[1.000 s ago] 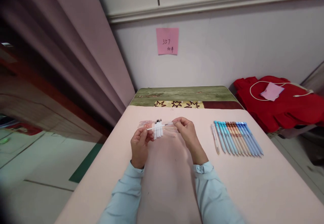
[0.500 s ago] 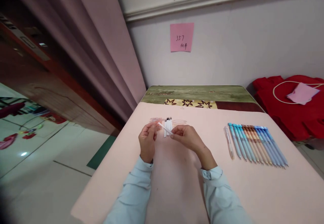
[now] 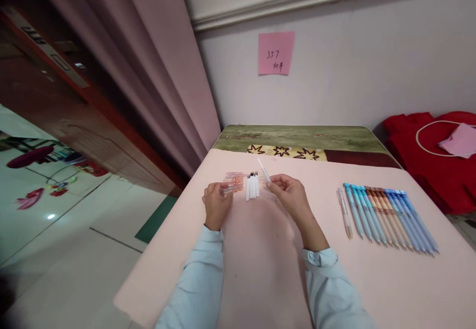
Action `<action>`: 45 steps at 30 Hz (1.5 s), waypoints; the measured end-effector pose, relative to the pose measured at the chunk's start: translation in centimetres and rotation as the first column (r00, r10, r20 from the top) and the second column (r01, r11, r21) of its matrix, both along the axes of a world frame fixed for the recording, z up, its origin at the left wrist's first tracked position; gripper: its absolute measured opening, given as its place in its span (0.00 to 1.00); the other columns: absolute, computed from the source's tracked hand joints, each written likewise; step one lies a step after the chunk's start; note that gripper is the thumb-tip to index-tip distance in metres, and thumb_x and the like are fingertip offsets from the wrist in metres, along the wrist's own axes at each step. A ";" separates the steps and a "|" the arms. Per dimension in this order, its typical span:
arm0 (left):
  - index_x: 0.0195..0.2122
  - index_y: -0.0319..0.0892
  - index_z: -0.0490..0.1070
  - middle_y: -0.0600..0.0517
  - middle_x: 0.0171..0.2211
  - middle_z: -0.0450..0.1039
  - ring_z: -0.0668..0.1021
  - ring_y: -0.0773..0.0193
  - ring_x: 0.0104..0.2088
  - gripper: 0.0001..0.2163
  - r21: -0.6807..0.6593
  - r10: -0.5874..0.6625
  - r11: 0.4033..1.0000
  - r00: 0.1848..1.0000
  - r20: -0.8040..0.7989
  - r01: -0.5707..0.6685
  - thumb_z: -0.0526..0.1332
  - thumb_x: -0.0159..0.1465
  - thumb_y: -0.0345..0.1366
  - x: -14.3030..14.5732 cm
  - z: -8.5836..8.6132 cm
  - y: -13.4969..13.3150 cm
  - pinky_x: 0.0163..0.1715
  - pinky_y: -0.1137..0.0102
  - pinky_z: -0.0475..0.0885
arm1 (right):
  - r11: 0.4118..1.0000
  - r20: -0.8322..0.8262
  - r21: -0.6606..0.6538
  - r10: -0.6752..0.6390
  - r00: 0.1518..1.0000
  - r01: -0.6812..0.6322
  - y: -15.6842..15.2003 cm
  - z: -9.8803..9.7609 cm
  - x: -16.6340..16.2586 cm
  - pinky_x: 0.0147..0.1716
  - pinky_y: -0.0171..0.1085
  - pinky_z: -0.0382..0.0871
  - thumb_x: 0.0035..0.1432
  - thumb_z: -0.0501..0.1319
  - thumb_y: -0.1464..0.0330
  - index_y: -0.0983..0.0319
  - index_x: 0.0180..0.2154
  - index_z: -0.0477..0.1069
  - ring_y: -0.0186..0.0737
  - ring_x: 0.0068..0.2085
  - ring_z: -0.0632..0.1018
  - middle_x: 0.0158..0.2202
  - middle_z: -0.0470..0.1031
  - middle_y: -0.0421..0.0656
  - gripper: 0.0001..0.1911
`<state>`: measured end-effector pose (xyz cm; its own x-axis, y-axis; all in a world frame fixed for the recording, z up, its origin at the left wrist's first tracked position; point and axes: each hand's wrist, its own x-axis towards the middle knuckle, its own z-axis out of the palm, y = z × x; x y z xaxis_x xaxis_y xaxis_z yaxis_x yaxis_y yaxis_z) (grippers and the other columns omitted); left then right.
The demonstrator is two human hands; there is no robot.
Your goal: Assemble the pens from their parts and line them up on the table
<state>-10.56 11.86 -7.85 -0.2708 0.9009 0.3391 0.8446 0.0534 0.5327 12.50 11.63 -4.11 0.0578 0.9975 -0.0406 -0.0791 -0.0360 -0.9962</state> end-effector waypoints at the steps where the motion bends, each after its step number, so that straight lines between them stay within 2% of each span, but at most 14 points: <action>1: 0.37 0.45 0.72 0.47 0.43 0.72 0.72 0.52 0.47 0.08 -0.015 -0.005 1.000 1.000 -0.005 0.005 0.62 0.57 0.30 0.0 -0.1 0.0 0.48 0.58 0.64 | 1.000 -0.008 -0.006 -0.009 1.000 0.009 0.0 0.0 0.0 0.28 0.34 0.65 0.42 0.73 0.56 0.63 0.34 0.76 0.35 0.27 0.73 0.25 0.75 0.40 0.21; 9: 0.35 0.45 0.70 0.49 0.41 0.72 0.72 0.53 0.46 0.06 -0.042 -0.028 0.999 0.999 0.019 0.029 0.63 0.57 0.31 -0.2 0.1 -0.1 0.46 0.59 0.62 | 1.000 -0.019 -0.022 -0.017 1.000 0.017 0.2 -0.2 0.1 0.28 0.34 0.65 0.41 0.74 0.56 0.64 0.34 0.76 0.34 0.27 0.72 0.25 0.74 0.40 0.22; 15: 0.33 0.45 0.70 0.51 0.35 0.74 0.74 0.54 0.43 0.05 -0.060 -0.031 0.998 0.998 0.046 0.034 0.64 0.56 0.32 -0.3 0.1 0.0 0.44 0.60 0.62 | 0.999 0.002 -0.033 -0.028 1.000 0.028 0.3 -0.3 0.1 0.28 0.34 0.64 0.41 0.74 0.55 0.64 0.34 0.76 0.35 0.28 0.71 0.26 0.74 0.41 0.23; 21: 0.30 0.46 0.73 0.51 0.34 0.75 0.75 0.56 0.40 0.04 -0.027 -0.052 0.998 0.984 0.168 0.058 0.65 0.54 0.32 -0.8 -0.2 0.1 0.42 0.63 0.65 | 0.999 -0.005 -0.034 -0.023 1.000 0.023 0.3 -0.2 0.1 0.28 0.34 0.64 0.40 0.73 0.54 0.64 0.34 0.75 0.34 0.27 0.71 0.26 0.74 0.40 0.23; 25: 0.27 0.45 0.73 0.51 0.33 0.74 0.74 0.57 0.38 0.04 0.069 -0.087 0.995 0.944 0.319 0.068 0.67 0.53 0.34 -0.9 -0.1 0.2 0.39 0.64 0.67 | 1.000 0.005 -0.016 -0.018 1.000 0.018 0.3 -0.2 0.3 0.28 0.34 0.65 0.42 0.73 0.55 0.63 0.34 0.76 0.35 0.27 0.72 0.25 0.74 0.40 0.22; 27: 0.29 0.45 0.73 0.51 0.33 0.74 0.74 0.59 0.37 0.06 0.153 -0.142 0.985 0.883 0.447 0.081 0.68 0.54 0.37 -0.7 0.0 0.3 0.39 0.66 0.68 | 1.000 0.023 -0.001 0.003 1.000 -0.003 0.3 -0.3 0.3 0.28 0.34 0.65 0.43 0.72 0.55 0.63 0.35 0.76 0.35 0.28 0.72 0.26 0.74 0.41 0.22; 28: 0.31 0.44 0.73 0.51 0.33 0.74 0.74 0.60 0.36 0.07 0.194 -0.180 0.977 0.825 0.535 0.087 0.68 0.55 0.39 -0.4 0.1 0.3 0.38 0.66 0.68 | 1.000 0.037 0.008 0.022 0.999 -0.022 0.3 -0.3 0.4 0.28 0.34 0.65 0.45 0.71 0.54 0.63 0.36 0.76 0.35 0.28 0.72 0.27 0.75 0.41 0.21; 29: 0.33 0.44 0.72 0.51 0.32 0.74 0.74 0.62 0.35 0.08 0.226 -0.216 0.970 0.745 0.631 0.089 0.68 0.56 0.40 -0.1 0.2 0.3 0.37 0.67 0.69 | 0.999 0.058 0.015 0.043 0.997 -0.044 0.3 -0.4 0.4 0.28 0.34 0.64 0.46 0.71 0.54 0.63 0.36 0.77 0.35 0.28 0.72 0.28 0.76 0.41 0.21; 31: 0.36 0.43 0.71 0.53 0.30 0.73 0.74 0.65 0.30 0.11 0.256 -0.262 0.963 0.534 0.804 0.087 0.67 0.57 0.42 0.6 0.3 0.4 0.33 0.69 0.69 | 0.996 0.126 0.014 0.083 0.988 -0.086 0.2 -0.5 0.5 0.27 0.34 0.63 0.48 0.69 0.55 0.63 0.36 0.77 0.35 0.27 0.71 0.28 0.76 0.41 0.19; 33: 0.38 0.42 0.72 0.55 0.27 0.72 0.72 0.68 0.26 0.13 0.256 -0.271 0.962 0.328 0.905 0.091 0.68 0.56 0.43 1.3 0.4 0.4 0.30 0.70 0.68 | 0.993 0.214 -0.002 0.115 0.970 -0.117 0.2 -0.5 0.6 0.26 0.33 0.60 0.49 0.68 0.56 0.62 0.35 0.78 0.33 0.26 0.69 0.27 0.75 0.40 0.17; 36: 0.38 0.41 0.74 0.57 0.23 0.69 0.69 0.71 0.23 0.14 0.241 -0.254 0.964 0.129 0.958 0.112 0.70 0.54 0.41 1.9 0.4 0.4 0.27 0.73 0.66 | 0.989 0.312 -0.020 0.144 0.939 -0.144 0.1 -0.4 0.8 0.23 0.32 0.56 0.51 0.67 0.57 0.62 0.35 0.79 0.32 0.24 0.66 0.23 0.71 0.38 0.15; 38: 0.38 0.40 0.74 0.57 0.22 0.67 0.67 0.73 0.22 0.13 0.230 -0.239 0.965 0.061 0.969 0.129 0.71 0.54 0.40 2.0 0.5 0.3 0.26 0.75 0.65 | 0.988 0.337 -0.024 0.154 0.929 -0.155 0.0 -0.3 0.9 0.23 0.32 0.54 0.51 0.66 0.58 0.62 0.36 0.79 0.31 0.23 0.64 0.22 0.69 0.37 0.15; 40: 0.38 0.40 0.75 0.57 0.21 0.67 0.66 0.73 0.22 0.13 0.229 -0.235 0.962 0.027 0.972 0.150 0.70 0.54 0.39 2.1 0.7 0.2 0.25 0.76 0.63 | 0.987 0.341 -0.025 0.158 0.927 -0.159 -0.1 -0.1 1.0 0.23 0.32 0.54 0.51 0.66 0.58 0.62 0.36 0.79 0.31 0.23 0.64 0.22 0.69 0.37 0.15; 45: 0.37 0.40 0.74 0.59 0.19 0.64 0.64 0.74 0.21 0.12 0.223 -0.230 0.958 0.018 0.973 0.182 0.70 0.54 0.38 2.4 1.2 0.0 0.22 0.76 0.59 | 0.987 0.358 -0.018 0.156 0.921 -0.160 -0.2 0.0 1.0 0.23 0.33 0.54 0.51 0.66 0.58 0.60 0.36 0.80 0.32 0.23 0.64 0.22 0.70 0.37 0.15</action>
